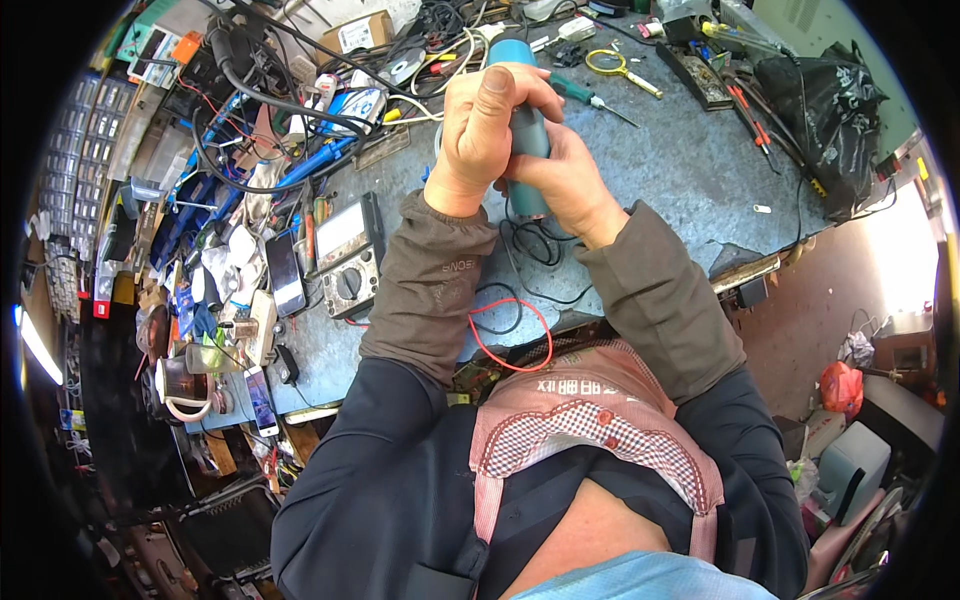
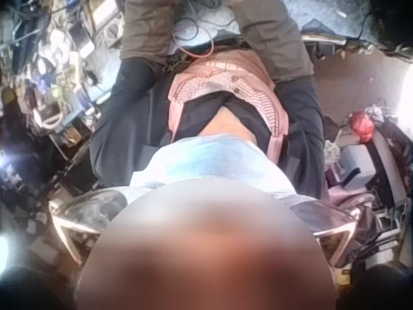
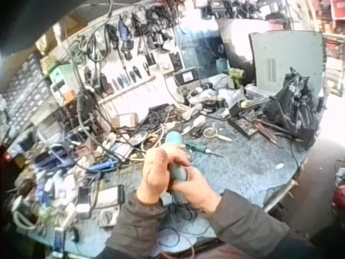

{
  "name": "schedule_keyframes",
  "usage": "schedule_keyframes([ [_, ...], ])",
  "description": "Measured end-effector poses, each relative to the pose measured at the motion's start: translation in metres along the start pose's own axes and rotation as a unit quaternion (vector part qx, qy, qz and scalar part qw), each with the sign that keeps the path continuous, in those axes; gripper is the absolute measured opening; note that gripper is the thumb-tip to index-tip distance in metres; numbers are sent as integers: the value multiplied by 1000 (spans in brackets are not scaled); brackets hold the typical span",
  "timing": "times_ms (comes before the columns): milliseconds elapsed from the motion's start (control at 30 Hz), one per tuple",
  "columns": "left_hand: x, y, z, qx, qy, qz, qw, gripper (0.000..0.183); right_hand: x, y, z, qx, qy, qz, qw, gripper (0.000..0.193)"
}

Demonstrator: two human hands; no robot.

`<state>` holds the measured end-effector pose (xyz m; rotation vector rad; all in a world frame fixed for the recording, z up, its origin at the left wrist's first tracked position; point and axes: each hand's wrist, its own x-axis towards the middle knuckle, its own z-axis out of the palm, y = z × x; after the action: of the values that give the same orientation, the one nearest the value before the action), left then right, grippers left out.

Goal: The person unpacks a teal handheld device from a black plastic bag, then repeatedly attaches and detaches a black cylindrical attachment to the device's nozzle. The person also handles a power cable and briefly picks up pliers from the cluttered workbench.

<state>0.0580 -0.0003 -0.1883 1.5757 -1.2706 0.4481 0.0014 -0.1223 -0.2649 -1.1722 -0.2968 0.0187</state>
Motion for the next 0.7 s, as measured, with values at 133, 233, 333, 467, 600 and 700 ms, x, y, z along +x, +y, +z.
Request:
schedule_keyframes([
  [133, -2, -3, 0, 5, 21, -7, 1000, 92, -1, -3, 3, 14, 6, 7, 1000, 27],
  [233, -2, -3, 0, 9, 19, -7, 1000, 93, -2, -4, 3, 17, 7, 9, 1000, 26],
  [333, -2, -6, 1, 0, 30, -11, 999, 93, -1, -4, 2, 17, 1, 8, 1000, 26],
  [467, -1, -3, 2, 4, 29, -14, 999, 92, -1, -4, 2, 19, -1, 3, 1000, 28],
  [600, -2, -3, 2, 4, 35, -19, 999, 91, -2, -5, 2, 20, 2, 10, 1000, 30],
  [700, -3, -4, 3, -2, 38, -26, 999, 91, -3, -5, 3, 25, 7, 12, 1000, 30],
])
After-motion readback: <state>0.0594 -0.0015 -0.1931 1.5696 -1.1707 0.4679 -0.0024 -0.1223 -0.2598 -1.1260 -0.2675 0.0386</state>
